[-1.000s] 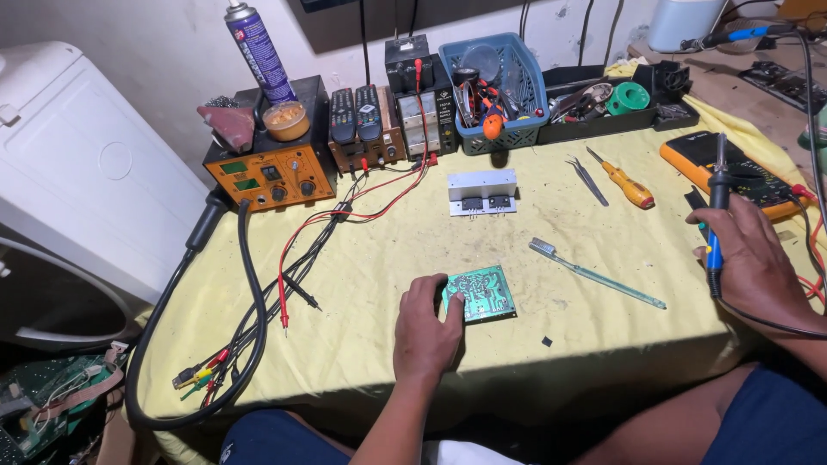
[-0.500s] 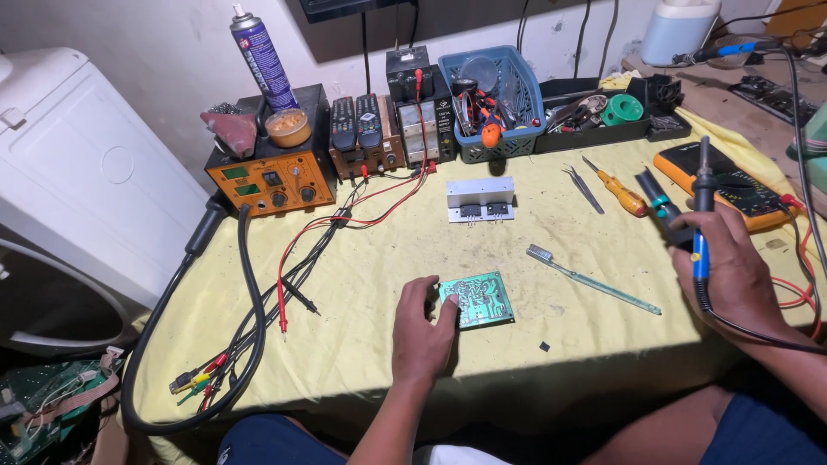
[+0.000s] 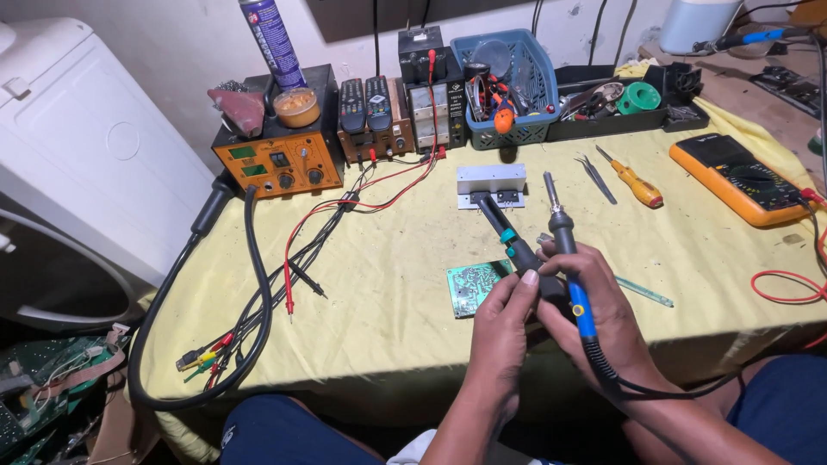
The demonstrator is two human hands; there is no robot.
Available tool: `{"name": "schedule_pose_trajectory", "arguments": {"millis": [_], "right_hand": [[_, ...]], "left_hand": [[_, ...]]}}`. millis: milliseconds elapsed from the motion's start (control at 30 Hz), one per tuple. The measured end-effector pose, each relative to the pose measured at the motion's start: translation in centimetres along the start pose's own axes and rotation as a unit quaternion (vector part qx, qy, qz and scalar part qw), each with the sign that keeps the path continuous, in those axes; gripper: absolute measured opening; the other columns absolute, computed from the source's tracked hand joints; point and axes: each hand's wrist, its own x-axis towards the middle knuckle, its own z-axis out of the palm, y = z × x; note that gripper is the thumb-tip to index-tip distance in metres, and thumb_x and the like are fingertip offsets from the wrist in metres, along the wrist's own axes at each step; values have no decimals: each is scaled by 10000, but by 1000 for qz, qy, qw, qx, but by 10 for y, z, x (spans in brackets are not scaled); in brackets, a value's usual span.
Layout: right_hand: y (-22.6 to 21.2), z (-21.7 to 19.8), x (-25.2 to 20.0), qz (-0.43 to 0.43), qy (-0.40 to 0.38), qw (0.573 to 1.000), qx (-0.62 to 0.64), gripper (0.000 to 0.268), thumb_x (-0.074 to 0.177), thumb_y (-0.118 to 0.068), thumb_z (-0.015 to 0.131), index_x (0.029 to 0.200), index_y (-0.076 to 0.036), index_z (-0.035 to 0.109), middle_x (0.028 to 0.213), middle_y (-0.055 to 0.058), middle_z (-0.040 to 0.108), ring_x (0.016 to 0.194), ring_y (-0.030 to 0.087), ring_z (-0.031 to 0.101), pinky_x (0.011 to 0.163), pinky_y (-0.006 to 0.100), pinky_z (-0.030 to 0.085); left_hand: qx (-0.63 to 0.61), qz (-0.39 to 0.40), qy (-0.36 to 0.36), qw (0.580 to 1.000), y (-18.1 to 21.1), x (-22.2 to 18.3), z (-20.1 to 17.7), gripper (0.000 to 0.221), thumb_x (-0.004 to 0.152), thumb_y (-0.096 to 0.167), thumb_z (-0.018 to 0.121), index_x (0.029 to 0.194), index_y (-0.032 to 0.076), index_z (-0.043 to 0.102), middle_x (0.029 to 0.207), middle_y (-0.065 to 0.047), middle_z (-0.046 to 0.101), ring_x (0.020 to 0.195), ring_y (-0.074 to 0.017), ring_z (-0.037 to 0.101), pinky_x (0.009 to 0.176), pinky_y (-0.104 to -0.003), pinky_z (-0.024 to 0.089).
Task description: A person is shown at a workbench cleaning a circuit board with a toothbrush and then desoldering components using a soldering iron and a desoldering pump.
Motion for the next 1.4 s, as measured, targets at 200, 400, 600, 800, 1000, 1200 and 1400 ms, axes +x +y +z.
{"name": "schedule_pose_trajectory", "arguments": {"millis": [200,400,600,800,1000,1200,1400], "right_hand": [[-33,-14,13,113,-48,988,90,484,852,-174,714,1328,-147,630,1393,107,618,1301,243,645,1125,387,531],[-32,-42,41,220,56,953,200,517,970,-107,520,1465,45,515,1288,272,683,1121,349,715,846,409,630],[-36,-44,36,338,92,914,205,403,940,-74,607,1328,31,639,1094,272,727,982,323,723,839,367,573],[-32,-36,25,374,82,910,162,281,881,-72,706,1154,-6,731,1036,144,734,890,259,686,834,322,557],[-23,-27,22,389,79,900,181,166,935,-107,696,1082,-42,739,948,125,723,834,221,657,690,319,506],[-13,-7,19,322,48,928,184,438,958,-286,593,1284,-13,695,949,283,773,748,329,746,664,347,573],[5,10,19,316,-20,940,127,440,843,-20,732,1265,-125,667,1247,229,676,1217,351,672,1029,498,542]], "left_hand": [[-51,5,52,997,1,12,-27,178,899,202,727,1043,97,725,955,-50,748,862,-187,688,832,-322,554],[-28,67,149,986,41,8,-52,134,945,89,589,1031,77,486,1049,-185,611,1003,-390,691,566,-570,675],[122,98,235,959,35,15,-57,265,920,353,599,1128,194,561,1100,-2,692,1093,-205,662,929,-405,478],[119,128,228,958,19,17,-52,297,926,329,603,1178,173,584,1183,-6,754,1155,-182,700,1013,-352,507],[109,121,220,962,11,22,-55,303,907,330,619,1166,173,607,1168,-30,768,1159,-173,721,984,-361,580],[105,146,203,963,4,25,-60,328,907,331,626,1188,163,610,1147,-11,738,1135,-155,703,994,-322,541],[54,163,223,960,20,25,-62,400,842,222,574,1206,68,517,920,-133,583,900,-229,626,826,-403,596]]}}
